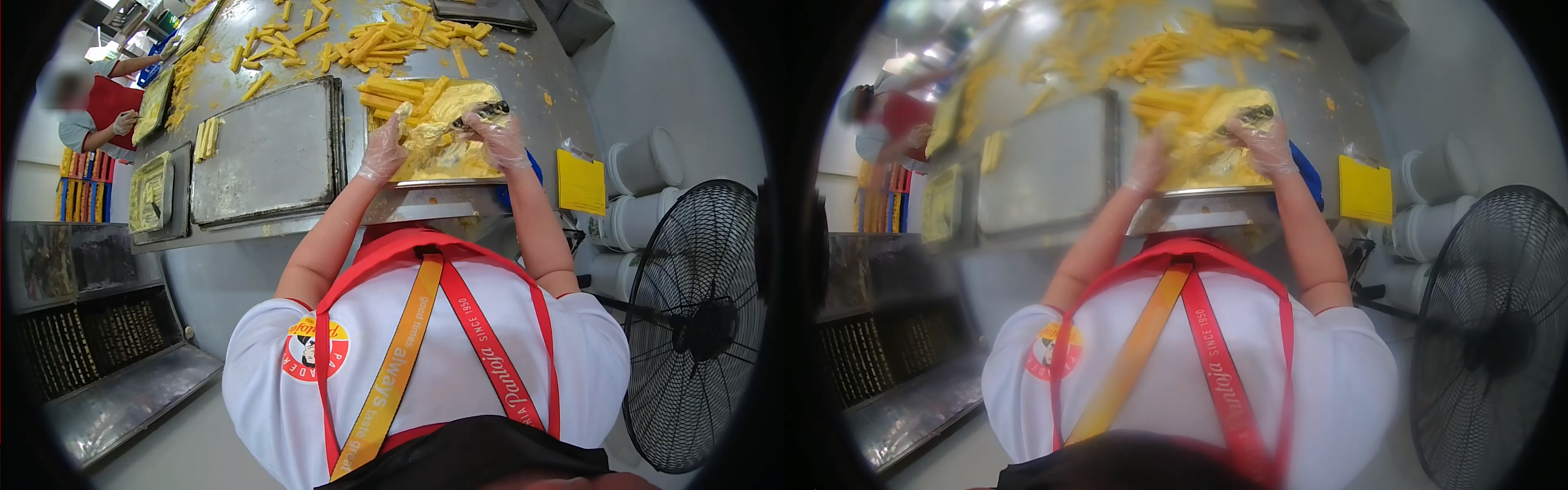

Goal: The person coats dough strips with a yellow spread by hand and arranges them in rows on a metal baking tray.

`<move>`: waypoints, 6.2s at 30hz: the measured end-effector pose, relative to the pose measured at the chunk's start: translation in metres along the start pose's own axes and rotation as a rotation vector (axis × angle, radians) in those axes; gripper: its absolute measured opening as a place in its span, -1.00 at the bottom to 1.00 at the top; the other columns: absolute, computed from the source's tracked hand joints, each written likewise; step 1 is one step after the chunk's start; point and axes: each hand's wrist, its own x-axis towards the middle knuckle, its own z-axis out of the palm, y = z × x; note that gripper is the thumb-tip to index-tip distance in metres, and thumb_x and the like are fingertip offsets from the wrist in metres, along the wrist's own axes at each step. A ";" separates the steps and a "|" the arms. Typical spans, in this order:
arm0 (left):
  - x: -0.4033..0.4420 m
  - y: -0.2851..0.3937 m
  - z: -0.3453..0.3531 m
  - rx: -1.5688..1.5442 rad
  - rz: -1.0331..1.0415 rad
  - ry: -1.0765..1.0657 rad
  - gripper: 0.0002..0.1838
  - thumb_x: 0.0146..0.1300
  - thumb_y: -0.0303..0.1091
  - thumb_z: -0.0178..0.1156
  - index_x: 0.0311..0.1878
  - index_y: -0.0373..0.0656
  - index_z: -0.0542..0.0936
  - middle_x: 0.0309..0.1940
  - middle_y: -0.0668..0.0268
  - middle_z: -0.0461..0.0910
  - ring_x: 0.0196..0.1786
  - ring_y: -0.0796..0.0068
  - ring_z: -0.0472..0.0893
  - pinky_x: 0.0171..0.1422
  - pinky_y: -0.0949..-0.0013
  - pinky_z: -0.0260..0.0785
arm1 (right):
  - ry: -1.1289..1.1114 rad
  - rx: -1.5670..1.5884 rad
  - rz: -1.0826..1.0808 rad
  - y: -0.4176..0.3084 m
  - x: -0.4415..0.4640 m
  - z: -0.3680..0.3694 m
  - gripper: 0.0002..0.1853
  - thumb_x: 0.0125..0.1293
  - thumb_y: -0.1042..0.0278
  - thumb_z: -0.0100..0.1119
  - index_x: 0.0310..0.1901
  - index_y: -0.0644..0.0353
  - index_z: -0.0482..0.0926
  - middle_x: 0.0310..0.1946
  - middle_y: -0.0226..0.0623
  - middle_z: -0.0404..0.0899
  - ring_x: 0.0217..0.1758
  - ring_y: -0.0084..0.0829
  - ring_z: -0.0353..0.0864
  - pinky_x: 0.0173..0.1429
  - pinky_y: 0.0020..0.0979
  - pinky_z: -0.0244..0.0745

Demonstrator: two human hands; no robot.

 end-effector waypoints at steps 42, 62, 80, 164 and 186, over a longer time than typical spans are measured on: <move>-0.002 -0.009 -0.015 0.173 0.387 -0.176 -0.67 0.04 -0.52 0.15 -0.06 -0.14 0.48 -0.42 0.11 0.55 -0.29 0.02 0.59 -0.24 0.04 0.41 | -0.017 -0.188 0.066 -0.003 0.012 0.005 -0.73 0.20 0.41 0.29 -0.10 0.35 0.57 -0.32 -0.20 0.66 -0.37 -0.41 0.67 -0.29 -0.41 0.61; 0.001 0.023 -0.014 0.394 -0.025 -0.518 -0.64 -0.01 -0.37 0.27 -0.07 -0.18 0.57 -0.23 0.05 0.65 -0.13 0.08 0.66 -0.03 0.11 0.51 | 0.098 -0.535 0.076 0.018 0.019 -0.019 -0.73 0.19 0.42 0.31 -0.11 0.31 0.51 -0.30 -0.29 0.62 -0.42 -0.47 0.63 -0.41 -0.44 0.54; -0.009 -0.001 -0.080 0.046 -0.200 -0.206 -0.58 0.00 -0.25 0.39 -0.06 -0.16 0.57 -0.22 0.04 0.64 -0.12 0.06 0.63 -0.01 0.16 0.47 | 0.237 -0.525 0.001 0.039 0.023 -0.037 -0.73 0.22 0.43 0.34 -0.12 0.29 0.48 -0.36 -0.31 0.60 -0.48 -0.52 0.60 -0.42 -0.49 0.54; 0.003 0.000 0.000 0.155 -0.059 -0.325 -0.76 0.11 -0.29 0.22 -0.18 -0.17 0.52 -0.33 -0.03 0.58 -0.18 -0.08 0.58 -0.12 -0.01 0.38 | -0.393 -1.091 -0.426 0.002 0.031 -0.023 -0.84 0.13 0.36 0.27 -0.30 0.22 0.57 -0.43 -0.06 0.58 -0.33 -0.04 0.59 -0.19 -0.20 0.50; -0.001 0.009 -0.020 -0.067 -0.268 -0.300 -0.57 0.11 -0.38 0.23 0.08 -0.27 0.49 -0.09 -0.11 0.59 0.02 -0.11 0.55 0.09 0.07 0.39 | -0.081 -0.428 0.035 0.015 0.033 -0.016 -0.76 0.20 0.36 0.33 -0.18 0.31 0.56 -0.35 -0.32 0.64 -0.38 -0.50 0.63 -0.32 -0.43 0.55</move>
